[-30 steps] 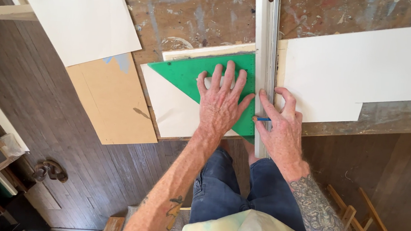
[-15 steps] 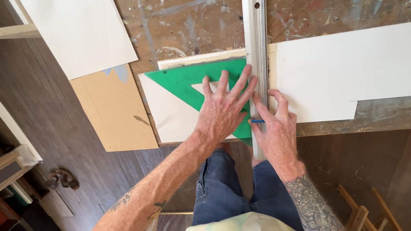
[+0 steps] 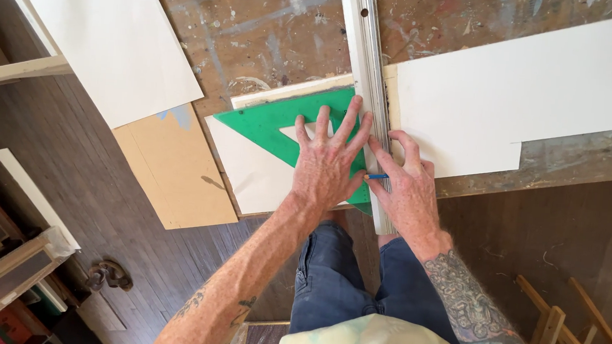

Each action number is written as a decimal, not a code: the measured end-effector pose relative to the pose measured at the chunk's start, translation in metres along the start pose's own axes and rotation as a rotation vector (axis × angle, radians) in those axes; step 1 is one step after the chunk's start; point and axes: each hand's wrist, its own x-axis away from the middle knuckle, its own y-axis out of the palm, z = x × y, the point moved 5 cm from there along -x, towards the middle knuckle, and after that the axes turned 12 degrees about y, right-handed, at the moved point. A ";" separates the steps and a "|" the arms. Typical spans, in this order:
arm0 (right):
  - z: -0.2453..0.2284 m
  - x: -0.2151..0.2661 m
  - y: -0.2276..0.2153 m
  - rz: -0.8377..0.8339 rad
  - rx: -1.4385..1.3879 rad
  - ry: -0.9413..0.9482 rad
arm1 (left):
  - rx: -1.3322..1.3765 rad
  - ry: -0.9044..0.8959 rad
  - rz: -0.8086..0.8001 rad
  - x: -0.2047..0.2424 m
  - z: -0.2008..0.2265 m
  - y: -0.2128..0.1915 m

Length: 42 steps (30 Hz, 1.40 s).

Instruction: Measuring and marking lines on paper and cardboard using a ruler, triangle, and pencil on a workbench.

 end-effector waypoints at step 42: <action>0.007 0.034 0.027 0.226 -0.140 0.149 | 0.091 -0.081 0.129 0.004 0.002 0.015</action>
